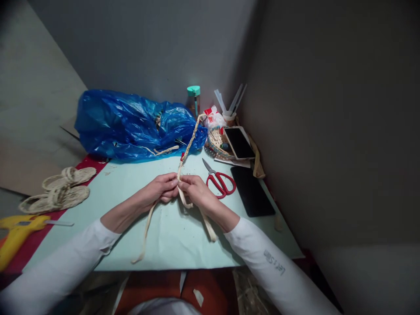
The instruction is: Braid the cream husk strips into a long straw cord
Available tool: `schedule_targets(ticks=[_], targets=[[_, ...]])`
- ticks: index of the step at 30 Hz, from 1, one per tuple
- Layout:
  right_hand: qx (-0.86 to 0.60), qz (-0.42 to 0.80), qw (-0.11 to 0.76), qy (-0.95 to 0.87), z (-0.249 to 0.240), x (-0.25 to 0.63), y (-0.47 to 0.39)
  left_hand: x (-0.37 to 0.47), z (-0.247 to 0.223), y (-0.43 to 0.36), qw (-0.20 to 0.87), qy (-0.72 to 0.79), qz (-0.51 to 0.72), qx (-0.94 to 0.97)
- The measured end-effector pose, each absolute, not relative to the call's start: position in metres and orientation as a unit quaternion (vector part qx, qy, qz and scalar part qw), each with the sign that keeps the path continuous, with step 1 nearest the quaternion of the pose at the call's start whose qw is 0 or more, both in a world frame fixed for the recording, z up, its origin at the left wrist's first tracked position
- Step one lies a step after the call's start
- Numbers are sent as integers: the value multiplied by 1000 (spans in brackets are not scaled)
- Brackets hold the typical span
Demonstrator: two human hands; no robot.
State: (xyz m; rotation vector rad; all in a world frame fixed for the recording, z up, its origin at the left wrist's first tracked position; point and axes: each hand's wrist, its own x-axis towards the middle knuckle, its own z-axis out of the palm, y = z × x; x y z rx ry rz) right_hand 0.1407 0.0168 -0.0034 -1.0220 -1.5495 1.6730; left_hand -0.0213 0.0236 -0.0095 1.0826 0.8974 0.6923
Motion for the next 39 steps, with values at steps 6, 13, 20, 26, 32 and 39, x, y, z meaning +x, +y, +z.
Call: schedule_targets(ticks=[6,13,20,26,32,39], targets=[[-511,244,174,-806,14,148,11,-21,-10,18,670,459,320,487],[-517,195,169,-816,16,140,-4,-15,-11,9,641,480,372,469],[-451,161,158,-863,11,130,-17,-24,-12,8,722,421,383,395],[-501,311,358,-724,17,146,5,-22,-2,6,726,405,364,420],[-427,517,287,-684,-10,137,18,-18,4,1,718,392,363,447],[-446,506,293,-678,-18,141,22,-18,-1,-5,664,445,328,504]])
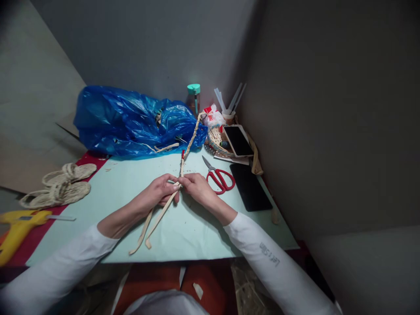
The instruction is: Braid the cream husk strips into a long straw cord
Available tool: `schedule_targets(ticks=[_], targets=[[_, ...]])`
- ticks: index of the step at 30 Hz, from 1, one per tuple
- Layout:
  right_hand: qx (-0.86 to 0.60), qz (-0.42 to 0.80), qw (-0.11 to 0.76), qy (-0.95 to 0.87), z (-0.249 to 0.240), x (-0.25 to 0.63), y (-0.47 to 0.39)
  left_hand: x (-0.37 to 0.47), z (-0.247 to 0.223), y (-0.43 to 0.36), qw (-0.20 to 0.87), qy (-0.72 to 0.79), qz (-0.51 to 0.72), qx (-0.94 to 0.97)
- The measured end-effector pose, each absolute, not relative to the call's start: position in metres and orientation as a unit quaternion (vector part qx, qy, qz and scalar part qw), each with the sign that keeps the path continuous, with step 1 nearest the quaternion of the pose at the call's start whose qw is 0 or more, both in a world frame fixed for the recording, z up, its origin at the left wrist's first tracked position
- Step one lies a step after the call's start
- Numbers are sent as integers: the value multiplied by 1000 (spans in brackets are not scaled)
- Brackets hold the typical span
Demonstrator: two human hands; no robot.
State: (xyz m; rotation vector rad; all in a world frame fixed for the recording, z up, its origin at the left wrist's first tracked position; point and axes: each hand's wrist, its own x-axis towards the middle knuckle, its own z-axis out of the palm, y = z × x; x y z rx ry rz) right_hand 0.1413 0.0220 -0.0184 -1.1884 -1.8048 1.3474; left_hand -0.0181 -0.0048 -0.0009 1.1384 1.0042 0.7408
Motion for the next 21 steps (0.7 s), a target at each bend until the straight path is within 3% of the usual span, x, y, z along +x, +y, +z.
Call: schedule_targets(ticks=[3,9,13,18,21], targets=[[-447,494,317,-675,-17,144,21,-22,-3,-4,603,483,308,555],[-424,521,338,-659,-17,143,18,-32,7,0,339,541,267,721],[-404,564,359,-624,-18,140,18,-22,10,-9,266,525,237,773],[-400,638,323,-574,-19,139,17,-7,-1,-21,134,502,168,838],[-392,624,312,-599,-18,141,18,-8,1,-22,146,490,149,846]])
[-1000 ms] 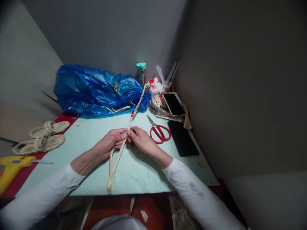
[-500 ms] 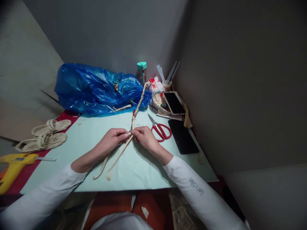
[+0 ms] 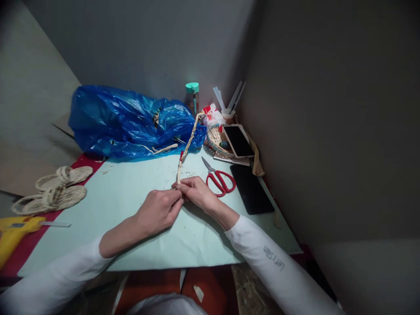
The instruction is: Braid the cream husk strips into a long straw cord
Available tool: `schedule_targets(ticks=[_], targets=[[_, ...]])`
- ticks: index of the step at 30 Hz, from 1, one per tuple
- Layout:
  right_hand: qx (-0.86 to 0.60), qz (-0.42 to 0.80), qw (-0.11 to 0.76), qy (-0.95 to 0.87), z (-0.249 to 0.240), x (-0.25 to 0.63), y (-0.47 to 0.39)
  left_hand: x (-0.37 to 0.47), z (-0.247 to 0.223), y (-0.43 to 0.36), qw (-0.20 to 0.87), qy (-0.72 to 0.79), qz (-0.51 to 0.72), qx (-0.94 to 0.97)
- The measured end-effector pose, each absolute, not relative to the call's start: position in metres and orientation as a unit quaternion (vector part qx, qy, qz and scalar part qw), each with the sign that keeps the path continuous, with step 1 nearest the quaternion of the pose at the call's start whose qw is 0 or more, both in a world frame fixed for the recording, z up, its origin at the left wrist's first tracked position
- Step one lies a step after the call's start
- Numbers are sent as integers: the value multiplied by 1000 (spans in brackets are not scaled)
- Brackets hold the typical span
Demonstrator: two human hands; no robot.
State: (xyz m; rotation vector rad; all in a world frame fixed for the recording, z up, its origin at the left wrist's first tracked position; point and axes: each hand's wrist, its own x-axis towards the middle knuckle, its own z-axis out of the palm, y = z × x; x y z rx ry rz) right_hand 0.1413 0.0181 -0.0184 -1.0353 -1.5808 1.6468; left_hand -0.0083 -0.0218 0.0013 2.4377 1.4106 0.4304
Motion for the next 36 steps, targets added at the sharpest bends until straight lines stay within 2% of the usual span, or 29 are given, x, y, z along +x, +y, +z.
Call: schedule_targets(ticks=[5,7,10,15,19,24,27,31,36], targets=[[-382,559,285,-678,-10,147,18,-23,10,-4,296,551,305,718],[-364,549,279,-699,-6,148,16,-27,7,5,411,525,343,662],[-329,564,295,-697,-5,147,13,-26,-2,12,589,436,351,583],[-331,564,302,-694,-9,144,14,-18,-7,13,690,412,323,500],[-408,457,256,-748,-5,147,11,-16,-1,13,704,431,296,480],[-481,266,149,-822,9,149,2,-19,1,11,636,498,324,492],[-514,191,106,-830,16,149,-1,-21,-1,11,611,513,330,503],[-533,178,127,-818,20,148,-7,-21,-4,11,616,506,341,499],[-486,192,169,-836,14,141,-18,-22,-4,9,637,497,365,462]])
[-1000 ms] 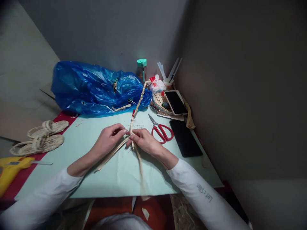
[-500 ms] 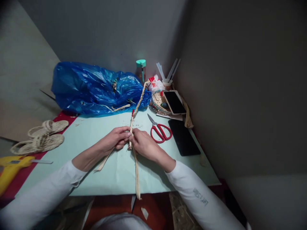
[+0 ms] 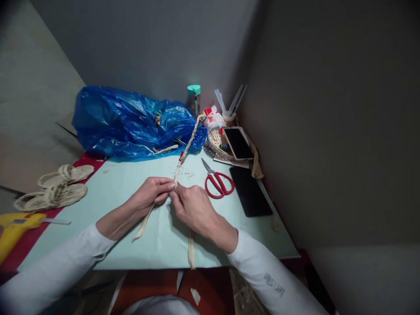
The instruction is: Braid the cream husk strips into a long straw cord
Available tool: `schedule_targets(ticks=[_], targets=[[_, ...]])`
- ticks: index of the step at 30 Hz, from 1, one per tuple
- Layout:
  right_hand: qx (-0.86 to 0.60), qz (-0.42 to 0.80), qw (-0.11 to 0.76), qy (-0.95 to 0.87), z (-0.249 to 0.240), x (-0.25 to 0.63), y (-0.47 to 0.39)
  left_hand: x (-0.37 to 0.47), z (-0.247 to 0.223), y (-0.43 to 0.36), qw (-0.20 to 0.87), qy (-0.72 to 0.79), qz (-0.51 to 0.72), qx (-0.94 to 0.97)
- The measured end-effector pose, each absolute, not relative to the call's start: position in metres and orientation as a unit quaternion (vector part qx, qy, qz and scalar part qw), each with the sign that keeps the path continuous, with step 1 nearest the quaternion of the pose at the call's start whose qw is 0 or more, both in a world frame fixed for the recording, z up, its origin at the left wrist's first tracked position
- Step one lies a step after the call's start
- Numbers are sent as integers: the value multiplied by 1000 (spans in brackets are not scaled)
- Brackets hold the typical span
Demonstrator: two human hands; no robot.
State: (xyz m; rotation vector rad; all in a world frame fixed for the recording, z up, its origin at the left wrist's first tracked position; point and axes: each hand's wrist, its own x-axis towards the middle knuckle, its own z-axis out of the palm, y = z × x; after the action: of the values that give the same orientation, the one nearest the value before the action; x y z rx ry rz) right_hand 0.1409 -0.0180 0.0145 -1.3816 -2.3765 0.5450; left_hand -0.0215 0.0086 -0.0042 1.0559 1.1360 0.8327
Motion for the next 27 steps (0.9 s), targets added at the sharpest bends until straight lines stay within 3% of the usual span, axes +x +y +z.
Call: schedule_targets(ticks=[7,14,19,23,27], targets=[[-447,129,129,-876,6,134,-24,-25,-3,2,681,462,381,421],[-491,313,338,-739,11,145,-2,-25,1,2,699,434,391,413],[-395,610,307,-615,-10,136,8,-26,-2,3,687,422,373,460],[-397,675,301,-544,-13,132,8,-24,-1,1,653,440,358,502],[-396,663,305,-558,-8,139,6,-25,3,-1,571,473,333,582]])
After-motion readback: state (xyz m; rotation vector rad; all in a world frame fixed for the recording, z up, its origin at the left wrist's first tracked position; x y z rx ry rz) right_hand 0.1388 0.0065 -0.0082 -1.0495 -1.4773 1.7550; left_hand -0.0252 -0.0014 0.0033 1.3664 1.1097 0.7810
